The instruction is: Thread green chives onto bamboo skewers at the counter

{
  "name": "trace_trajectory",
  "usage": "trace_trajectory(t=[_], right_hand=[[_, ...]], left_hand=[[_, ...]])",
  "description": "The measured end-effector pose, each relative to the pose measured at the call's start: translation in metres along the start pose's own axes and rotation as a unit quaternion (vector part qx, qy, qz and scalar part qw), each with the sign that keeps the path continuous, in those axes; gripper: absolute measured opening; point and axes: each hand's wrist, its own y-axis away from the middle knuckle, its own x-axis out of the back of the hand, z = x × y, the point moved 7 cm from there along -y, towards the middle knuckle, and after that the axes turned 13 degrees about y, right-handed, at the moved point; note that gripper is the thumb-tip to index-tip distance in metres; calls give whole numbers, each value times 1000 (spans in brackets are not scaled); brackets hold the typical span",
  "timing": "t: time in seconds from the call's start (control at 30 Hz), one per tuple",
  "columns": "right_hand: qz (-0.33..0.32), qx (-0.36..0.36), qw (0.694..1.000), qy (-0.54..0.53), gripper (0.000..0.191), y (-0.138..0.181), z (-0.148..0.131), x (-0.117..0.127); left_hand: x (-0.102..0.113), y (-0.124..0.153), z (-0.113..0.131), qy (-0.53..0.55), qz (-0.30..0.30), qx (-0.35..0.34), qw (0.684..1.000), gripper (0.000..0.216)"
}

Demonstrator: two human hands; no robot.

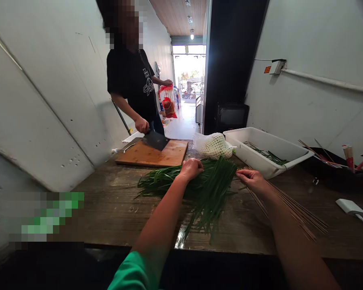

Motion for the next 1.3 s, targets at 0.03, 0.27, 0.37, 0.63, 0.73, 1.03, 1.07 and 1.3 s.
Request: trace_trajectory(t=[0.03, 0.27, 0.37, 0.63, 0.73, 1.03, 1.07, 1.3], right_hand=[[-1, 0, 1000, 0, 41, 0, 0, 0], [-1, 10, 1000, 6, 39, 2, -5, 1], [2, 16, 1000, 16, 38, 3, -8, 1], [9, 33, 999, 30, 41, 3, -12, 0], [12, 33, 999, 30, 40, 2, -12, 0], [19, 37, 999, 27, 35, 4, -17, 2], [18, 37, 999, 29, 35, 4, -17, 3], [16, 41, 999, 30, 35, 5, -19, 2]], left_hand=[[0, -1, 0, -3, 7, -2, 1000, 12], [11, -6, 4, 115, 124, -47, 985, 17], [9, -9, 0, 280, 123, -35, 951, 20], [-9, -6, 12, 451, 104, -49, 885, 26], [-10, -6, 12, 445, 87, -36, 891, 27], [-10, -7, 5, 539, 57, 10, 840, 56], [-11, -8, 6, 545, 50, 15, 837, 50], [-6, -8, 5, 459, 105, -7, 882, 20]])
